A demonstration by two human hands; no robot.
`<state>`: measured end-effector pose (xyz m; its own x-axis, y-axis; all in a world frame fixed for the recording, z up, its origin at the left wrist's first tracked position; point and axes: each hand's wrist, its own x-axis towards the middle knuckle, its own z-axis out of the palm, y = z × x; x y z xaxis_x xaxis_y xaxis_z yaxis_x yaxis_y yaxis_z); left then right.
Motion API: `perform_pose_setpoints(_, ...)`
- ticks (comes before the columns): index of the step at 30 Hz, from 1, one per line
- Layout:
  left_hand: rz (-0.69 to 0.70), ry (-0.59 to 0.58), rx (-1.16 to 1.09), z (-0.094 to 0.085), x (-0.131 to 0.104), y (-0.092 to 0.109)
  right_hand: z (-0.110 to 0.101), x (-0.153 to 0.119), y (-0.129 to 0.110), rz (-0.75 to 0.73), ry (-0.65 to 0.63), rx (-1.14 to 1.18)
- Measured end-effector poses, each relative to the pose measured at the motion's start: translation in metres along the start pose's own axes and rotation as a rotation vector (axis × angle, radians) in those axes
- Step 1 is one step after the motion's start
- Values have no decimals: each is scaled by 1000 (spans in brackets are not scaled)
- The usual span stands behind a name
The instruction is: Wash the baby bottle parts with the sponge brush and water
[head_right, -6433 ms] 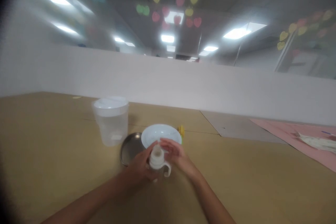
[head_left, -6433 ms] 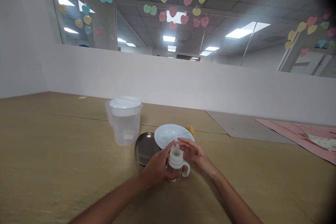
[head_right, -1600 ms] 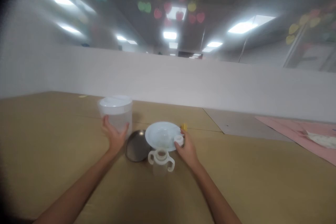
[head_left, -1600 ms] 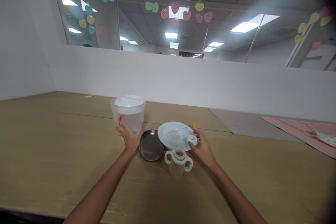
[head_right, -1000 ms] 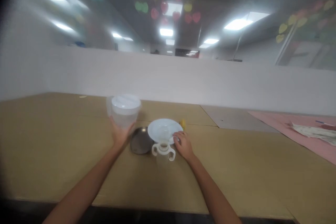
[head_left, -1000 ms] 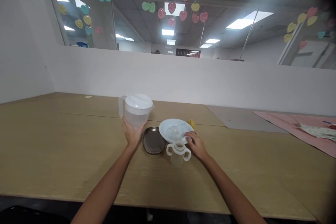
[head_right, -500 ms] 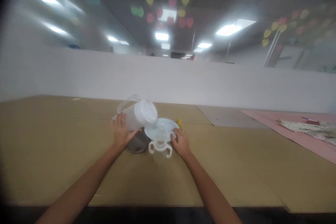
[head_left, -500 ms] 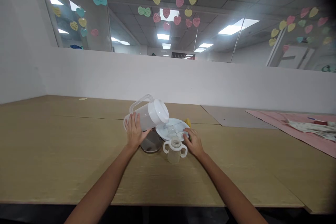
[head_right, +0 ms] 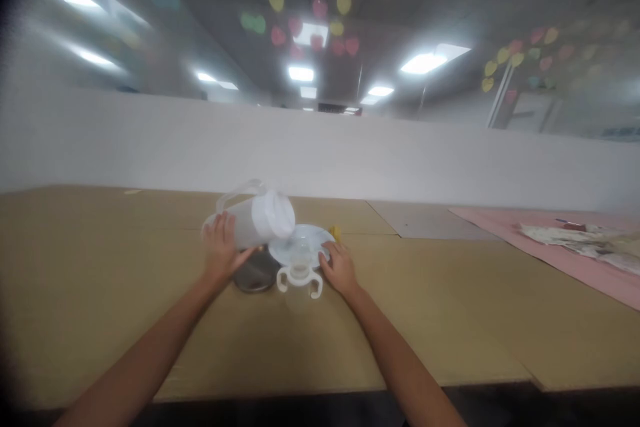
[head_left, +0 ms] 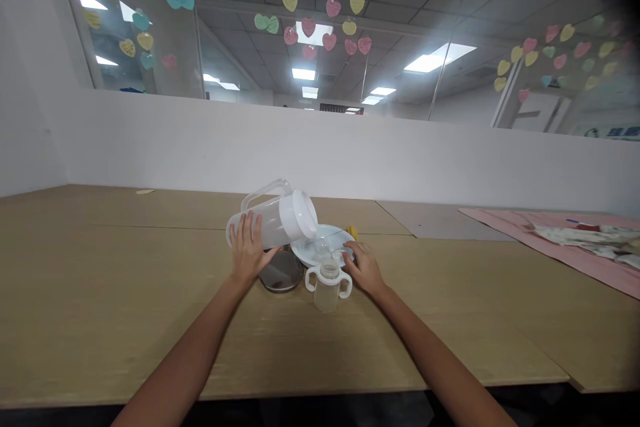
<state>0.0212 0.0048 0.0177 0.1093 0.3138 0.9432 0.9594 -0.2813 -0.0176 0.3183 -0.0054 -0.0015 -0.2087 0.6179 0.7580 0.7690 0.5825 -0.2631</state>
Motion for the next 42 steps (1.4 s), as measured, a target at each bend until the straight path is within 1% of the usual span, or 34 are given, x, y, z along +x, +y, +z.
perform_pose_setpoints(2,21,0,-10,1,-1,-2,1,0,1,-7,0,-3)
perform_pose_setpoints(6,18,-1,-23,1,-2,-2,1,1,1,-11,5,-8)
perform_pose_setpoints(15,30,-5,-12,1,-2,-2,-3,2,-4,-15,-9,-10)
perform_pose_setpoints(22,78,0,3,2,-2,-3,-4,3,-5,-17,-20,-13)
perform_pose_setpoints(33,116,-32,-11,2,-2,-3,-2,3,-2,-21,-23,-24)
perform_pose_setpoints(36,106,-21,-10,2,-1,-1,-2,3,-3,-20,-28,-21)
perform_pose_setpoints(42,20,-7,-51,0,1,5,-1,4,-3,-30,-29,-28)
